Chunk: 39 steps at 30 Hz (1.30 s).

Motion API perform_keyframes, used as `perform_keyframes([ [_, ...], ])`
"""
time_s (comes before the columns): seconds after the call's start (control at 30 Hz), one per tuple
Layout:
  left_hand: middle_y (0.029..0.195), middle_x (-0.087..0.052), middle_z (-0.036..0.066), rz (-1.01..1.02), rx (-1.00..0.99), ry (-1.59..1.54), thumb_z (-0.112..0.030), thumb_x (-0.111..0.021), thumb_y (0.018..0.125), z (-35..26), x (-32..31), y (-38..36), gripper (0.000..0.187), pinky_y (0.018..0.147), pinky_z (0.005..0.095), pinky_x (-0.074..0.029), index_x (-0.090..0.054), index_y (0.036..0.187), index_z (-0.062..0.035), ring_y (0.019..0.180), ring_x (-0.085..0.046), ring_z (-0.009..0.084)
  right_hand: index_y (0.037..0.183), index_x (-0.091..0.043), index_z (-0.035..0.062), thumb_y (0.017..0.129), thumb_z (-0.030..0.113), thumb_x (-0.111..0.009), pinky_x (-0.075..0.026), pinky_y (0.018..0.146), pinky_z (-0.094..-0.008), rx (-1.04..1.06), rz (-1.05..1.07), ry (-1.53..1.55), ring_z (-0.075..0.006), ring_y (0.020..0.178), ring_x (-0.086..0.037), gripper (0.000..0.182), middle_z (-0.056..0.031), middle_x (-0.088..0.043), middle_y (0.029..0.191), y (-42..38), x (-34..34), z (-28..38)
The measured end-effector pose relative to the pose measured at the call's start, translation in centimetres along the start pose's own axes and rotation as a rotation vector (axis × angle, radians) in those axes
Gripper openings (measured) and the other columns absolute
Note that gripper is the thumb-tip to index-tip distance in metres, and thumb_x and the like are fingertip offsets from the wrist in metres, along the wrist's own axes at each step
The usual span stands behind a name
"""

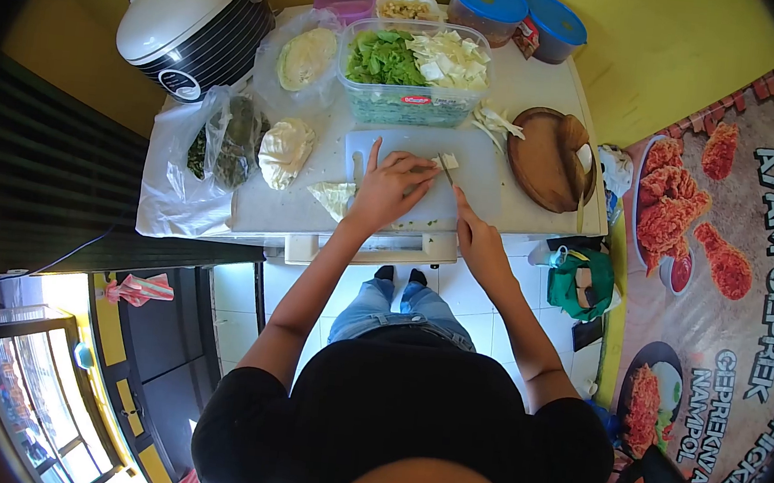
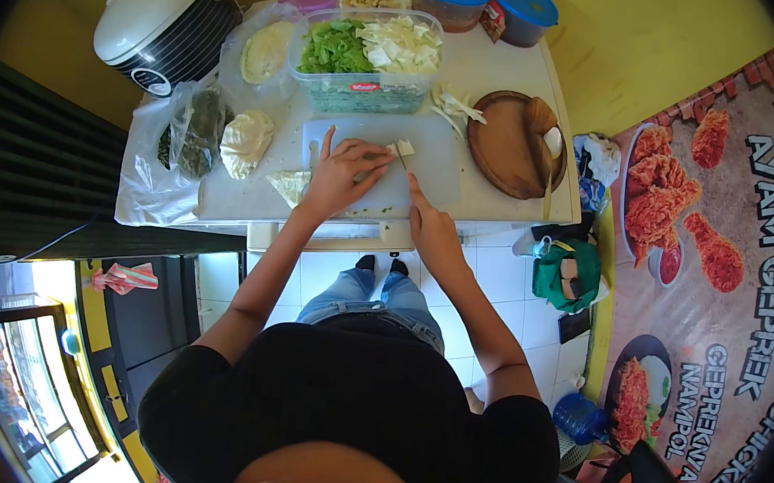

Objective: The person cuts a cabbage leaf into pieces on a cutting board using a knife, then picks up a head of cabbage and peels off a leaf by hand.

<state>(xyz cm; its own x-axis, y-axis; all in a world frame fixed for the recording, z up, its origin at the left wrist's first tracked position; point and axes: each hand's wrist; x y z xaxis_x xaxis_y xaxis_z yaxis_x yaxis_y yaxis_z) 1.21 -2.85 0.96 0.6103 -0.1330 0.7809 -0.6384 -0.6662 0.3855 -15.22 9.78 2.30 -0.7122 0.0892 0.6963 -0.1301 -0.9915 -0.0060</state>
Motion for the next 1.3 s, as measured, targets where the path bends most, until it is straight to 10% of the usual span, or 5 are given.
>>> perform_keyframes([
  [0.23, 0.115, -0.063, -0.003, -0.112, -0.044, -0.073, -0.02, -0.066, 0.085, -0.3, 1.0, 0.2, 0.025, 0.112, 0.0559, -0.014, -0.069, 0.11, -0.0204, 0.11, -0.055, 0.0188, 0.143, -0.041, 0.0205, 0.097, 0.013, -0.049, -0.043, 0.064, -0.0273, -0.066, 0.065, 0.249, -0.0143, 0.062, -0.046, 0.047, -0.0149, -0.052, 0.067, -1.9, 2.2, -1.4],
  [0.47, 0.102, -0.067, 0.0, -0.309, 0.133, -0.092, -0.018, -0.067, 0.084, 0.6, 4.7, -2.0, 0.016, 0.106, 0.0476, -0.028, -0.071, 0.099, -0.0185, 0.098, -0.059, 0.0203, 0.144, -0.041, 0.0192, 0.099, 0.015, -0.047, -0.035, 0.055, -0.0214, -0.07, 0.103, 0.385, -0.0064, 0.059, -0.036, 0.045, 0.003, -0.037, 0.064, -0.3, 2.3, 0.8],
  [0.67, 0.099, -0.068, -0.005, -0.173, 0.095, 0.015, -0.021, -0.071, 0.081, 1.2, 3.2, -4.6, 0.014, 0.104, 0.0477, -0.03, -0.074, 0.094, -0.0202, 0.097, -0.059, 0.0168, 0.145, -0.037, 0.0181, 0.098, 0.015, -0.045, -0.046, 0.069, -0.0299, -0.028, 0.208, 0.334, -0.0167, 0.065, -0.053, 0.047, -0.0177, -0.059, 0.077, 0.4, 0.4, 3.0],
  [0.97, 0.099, -0.067, -0.007, -0.201, 0.114, 0.044, -0.022, -0.071, 0.081, 0.9, 2.8, -4.7, 0.016, 0.105, 0.0489, -0.028, -0.075, 0.096, -0.0209, 0.097, -0.059, 0.0153, 0.146, -0.034, 0.0173, 0.096, 0.012, -0.046, -0.049, 0.067, -0.0431, 0.15, 0.119, 0.109, -0.0408, 0.068, -0.062, 0.052, -0.0271, -0.061, 0.076, -0.3, -1.5, 2.4],
  [1.3, 0.097, -0.068, -0.007, -0.242, 0.166, 0.046, -0.025, -0.074, 0.078, 1.0, 2.6, -4.5, 0.014, 0.106, 0.048, -0.027, -0.075, 0.091, -0.0181, 0.095, -0.059, 0.0145, 0.145, -0.034, 0.0136, 0.093, 0.009, -0.049, -0.048, 0.061, -0.0498, 0.093, 0.088, -0.014, -0.0428, 0.061, -0.06, 0.054, -0.0255, -0.059, 0.065, 0.8, -2.9, 3.8],
])
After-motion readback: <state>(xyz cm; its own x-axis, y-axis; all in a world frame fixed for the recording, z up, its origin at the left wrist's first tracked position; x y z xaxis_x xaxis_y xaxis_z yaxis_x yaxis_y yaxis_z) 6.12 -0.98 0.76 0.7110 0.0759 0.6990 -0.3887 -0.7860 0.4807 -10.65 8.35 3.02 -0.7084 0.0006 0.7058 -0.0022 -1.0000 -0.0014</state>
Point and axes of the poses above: each hand's wrist, its own y-axis towards the middle knuckle, its own x-axis out of the back of the hand, z = x × y
